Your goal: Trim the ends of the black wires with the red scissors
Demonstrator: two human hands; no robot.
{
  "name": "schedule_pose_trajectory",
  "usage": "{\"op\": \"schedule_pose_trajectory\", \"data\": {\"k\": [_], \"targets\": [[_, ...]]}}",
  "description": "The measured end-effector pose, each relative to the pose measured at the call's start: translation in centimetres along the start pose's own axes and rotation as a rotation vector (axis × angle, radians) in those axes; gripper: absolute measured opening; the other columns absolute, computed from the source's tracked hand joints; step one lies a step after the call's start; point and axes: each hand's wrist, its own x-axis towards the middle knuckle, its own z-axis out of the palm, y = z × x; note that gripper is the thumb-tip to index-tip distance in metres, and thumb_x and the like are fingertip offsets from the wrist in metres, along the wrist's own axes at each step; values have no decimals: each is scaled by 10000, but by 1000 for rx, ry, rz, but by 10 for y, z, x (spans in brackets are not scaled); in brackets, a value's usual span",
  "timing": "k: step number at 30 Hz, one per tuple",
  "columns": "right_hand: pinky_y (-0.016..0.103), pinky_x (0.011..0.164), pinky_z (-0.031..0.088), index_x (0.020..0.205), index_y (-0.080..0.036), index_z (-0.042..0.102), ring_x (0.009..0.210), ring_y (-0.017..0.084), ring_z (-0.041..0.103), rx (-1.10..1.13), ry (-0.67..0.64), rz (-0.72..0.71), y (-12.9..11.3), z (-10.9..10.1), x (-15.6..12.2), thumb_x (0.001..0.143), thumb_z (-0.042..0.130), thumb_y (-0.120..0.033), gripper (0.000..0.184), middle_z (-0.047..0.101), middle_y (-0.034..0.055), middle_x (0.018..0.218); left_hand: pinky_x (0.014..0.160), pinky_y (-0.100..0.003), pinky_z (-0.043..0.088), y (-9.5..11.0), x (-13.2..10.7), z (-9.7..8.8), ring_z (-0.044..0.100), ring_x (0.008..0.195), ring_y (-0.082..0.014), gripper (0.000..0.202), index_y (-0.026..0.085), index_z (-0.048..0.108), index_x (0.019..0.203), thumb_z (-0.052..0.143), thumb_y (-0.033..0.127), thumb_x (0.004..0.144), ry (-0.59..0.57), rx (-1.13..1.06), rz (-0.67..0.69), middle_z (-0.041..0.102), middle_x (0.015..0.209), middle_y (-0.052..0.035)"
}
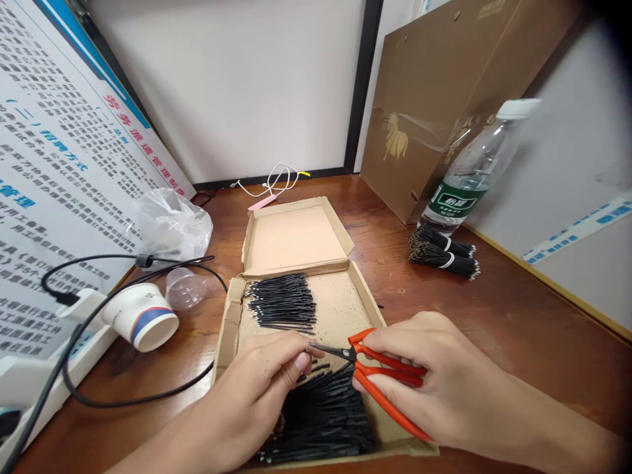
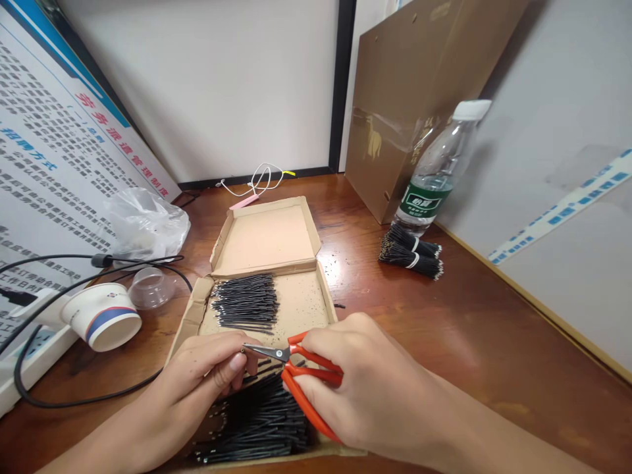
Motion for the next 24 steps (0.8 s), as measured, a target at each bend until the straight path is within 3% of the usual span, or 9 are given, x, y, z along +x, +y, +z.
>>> {"op": "schedule_pose_trajectory", "data": {"k": [15,20,24], "targets": [[273,482,260,624,-193,489,448,93,330,11,-17,-18,2,3,0,880,498,-157,258,445,-62,512,697,-250,432,7,2,-5,556,800,-170,286,185,608,992,333,253,1031,-52,0,-25,618,837,-26],[272,465,232,588,-202,424,453,93,255,45,16,-55,2,4,1,884,487,-149,307,353,-77,509,693,-248,412,10,3,-6,542,787,-162,298,183,571,881,326,254,1034,-53,5,-25,599,813,-16],[264,479,261,612,-195,477,451,93,293,35,29,-34,1,4,-1,870,504,-137,266,414,-71,505,695,-250,406,10,4,-5,541,789,-161,297,184,572,873,329,247,1033,-52,3,-33,594,809,-14]]}}
